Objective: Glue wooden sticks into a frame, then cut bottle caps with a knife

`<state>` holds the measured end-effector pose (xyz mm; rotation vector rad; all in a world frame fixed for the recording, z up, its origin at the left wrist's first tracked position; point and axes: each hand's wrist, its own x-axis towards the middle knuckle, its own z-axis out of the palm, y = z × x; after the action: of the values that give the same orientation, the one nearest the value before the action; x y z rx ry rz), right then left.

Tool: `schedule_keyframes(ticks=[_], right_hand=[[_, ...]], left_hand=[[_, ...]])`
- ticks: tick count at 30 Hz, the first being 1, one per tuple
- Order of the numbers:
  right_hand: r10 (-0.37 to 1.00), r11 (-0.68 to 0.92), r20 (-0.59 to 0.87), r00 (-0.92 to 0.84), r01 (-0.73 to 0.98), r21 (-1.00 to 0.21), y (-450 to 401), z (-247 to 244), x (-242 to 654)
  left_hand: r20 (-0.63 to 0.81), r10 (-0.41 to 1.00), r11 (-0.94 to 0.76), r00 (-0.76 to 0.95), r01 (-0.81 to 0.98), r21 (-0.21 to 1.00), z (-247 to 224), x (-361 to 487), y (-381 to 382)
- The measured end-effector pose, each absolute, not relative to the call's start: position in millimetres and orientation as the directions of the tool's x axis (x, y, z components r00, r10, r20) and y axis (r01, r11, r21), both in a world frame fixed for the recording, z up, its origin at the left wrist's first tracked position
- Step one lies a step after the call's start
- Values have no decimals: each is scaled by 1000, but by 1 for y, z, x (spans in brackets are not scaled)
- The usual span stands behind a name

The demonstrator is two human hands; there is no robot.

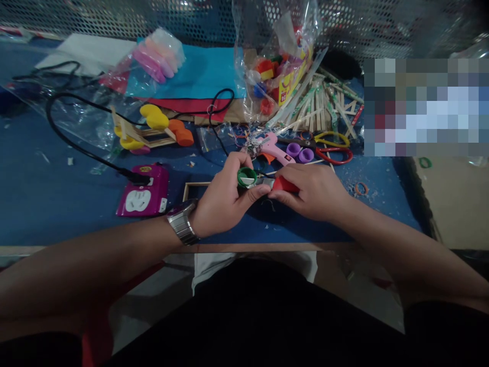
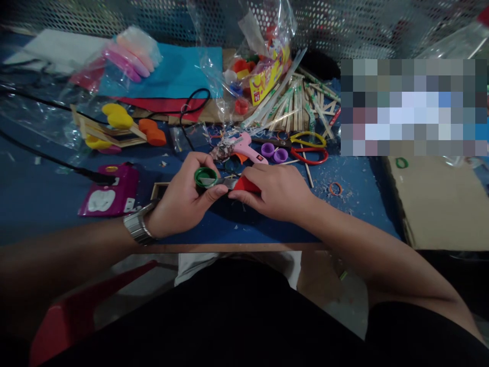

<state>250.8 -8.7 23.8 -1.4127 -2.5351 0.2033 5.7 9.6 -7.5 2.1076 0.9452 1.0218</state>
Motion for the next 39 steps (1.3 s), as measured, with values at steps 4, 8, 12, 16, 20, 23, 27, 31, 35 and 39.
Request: schedule_keyframes(ticks=[4,8,12,16,20,23,27,31,35,39], right_hand=[[854,520,112,-509,819,-244,-9,24,251],[851,524,117,-512,814,-249,-9,25,251],[852,522,105,-514,815,-252,-8,26,251],[851,523,97,-516,816,-246,-8,26,252],[850,525,103,-517,817,-239,-7,25,254],[854,520,119,-507,819,-241,-6,24,255],[860,510,146,-489,825,-243,-5,23,255],[867,499,154,-475,834,-236,-5,22,256],[859,511,155,-487,831,-219,-5,22,255],[854,519,153,-497,827,-217,-5,22,254]], left_hand=[[390,795,-566,465,335,753,-6,4,10],[390,796,-564,463,333,755,-4,4,8],[389,791,-567,472,327,756,0,5,6],[373,789,-557,488,312,769,1,5,7],[367,782,-552,504,284,784,-1,5,8],[369,800,-525,473,256,812,-5,6,7],[362,838,-459,409,166,873,-8,8,8],[388,838,-470,383,147,870,-8,8,9],[373,832,-494,411,243,835,-5,6,6],[340,826,-492,450,280,825,-5,4,3]])
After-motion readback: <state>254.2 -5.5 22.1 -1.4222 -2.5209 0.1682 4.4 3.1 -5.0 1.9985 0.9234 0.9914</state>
